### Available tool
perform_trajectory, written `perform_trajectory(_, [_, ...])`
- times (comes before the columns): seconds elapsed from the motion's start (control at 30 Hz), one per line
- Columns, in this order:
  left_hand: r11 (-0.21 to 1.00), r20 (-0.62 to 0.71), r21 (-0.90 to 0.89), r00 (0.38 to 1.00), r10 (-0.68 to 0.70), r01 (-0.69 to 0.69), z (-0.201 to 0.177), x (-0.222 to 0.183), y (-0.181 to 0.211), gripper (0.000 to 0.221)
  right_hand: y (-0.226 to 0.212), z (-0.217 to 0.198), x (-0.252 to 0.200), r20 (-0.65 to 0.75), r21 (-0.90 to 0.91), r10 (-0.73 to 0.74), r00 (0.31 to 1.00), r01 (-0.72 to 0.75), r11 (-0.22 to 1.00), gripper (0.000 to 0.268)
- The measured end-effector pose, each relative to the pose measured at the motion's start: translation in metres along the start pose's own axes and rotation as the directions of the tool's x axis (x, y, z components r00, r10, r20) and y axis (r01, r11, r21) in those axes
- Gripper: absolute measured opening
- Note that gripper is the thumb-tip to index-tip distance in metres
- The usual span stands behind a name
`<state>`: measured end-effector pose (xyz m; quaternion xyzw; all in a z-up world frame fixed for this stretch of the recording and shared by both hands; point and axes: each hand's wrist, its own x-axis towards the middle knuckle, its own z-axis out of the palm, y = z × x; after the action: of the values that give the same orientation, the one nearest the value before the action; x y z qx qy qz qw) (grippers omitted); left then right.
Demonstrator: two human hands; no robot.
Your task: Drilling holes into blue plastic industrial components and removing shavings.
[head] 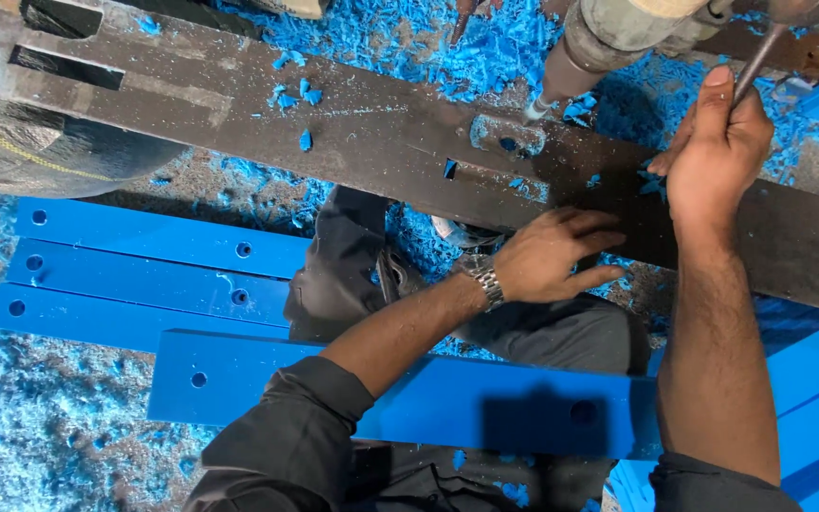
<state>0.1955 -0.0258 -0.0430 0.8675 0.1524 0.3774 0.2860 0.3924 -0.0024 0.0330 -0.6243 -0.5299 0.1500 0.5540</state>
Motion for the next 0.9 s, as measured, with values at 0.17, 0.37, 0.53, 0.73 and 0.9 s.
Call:
perform_trajectory(0.17, [0.959, -0.117, 0.256, 0.989, -0.093, 0.121, -0.073, -0.033, -0.038, 0.030, 0.003, 0.003, -0.001, -0.006, 0.033, 0.024, 1.000, -0.024, 0.999, 0.044])
perform_trajectory(0.37, [0.848, -0.108, 0.524, 0.994, -0.017, 0.072, -0.151, -0.007, -0.122, 0.033, 0.010, -0.001, -0.003, -0.005, 0.090, 0.031, 1.000, -0.030, 0.996, 0.043])
perform_trajectory(0.53, [0.794, 0.098, 0.601, 0.994, 0.039, -0.090, -0.146, 0.026, -0.177, 0.030, 0.004, 0.001, -0.001, 0.016, 0.083, 0.012, 1.000, -0.013, 0.996, 0.045])
perform_trajectory(0.73, [0.759, 0.183, 0.638, 0.983, 0.011, -0.128, -0.079, 0.071, -0.231, 0.023, 0.001, 0.005, -0.001, 0.005, 0.078, -0.002, 1.000, 0.002, 0.997, 0.042])
perform_trajectory(0.9, [0.895, 0.303, 0.274, 0.915, 0.267, -0.353, -0.077, 0.117, -0.238, 0.048, -0.007, 0.004, -0.001, 0.041, 0.036, -0.007, 0.999, 0.005, 0.999, 0.046])
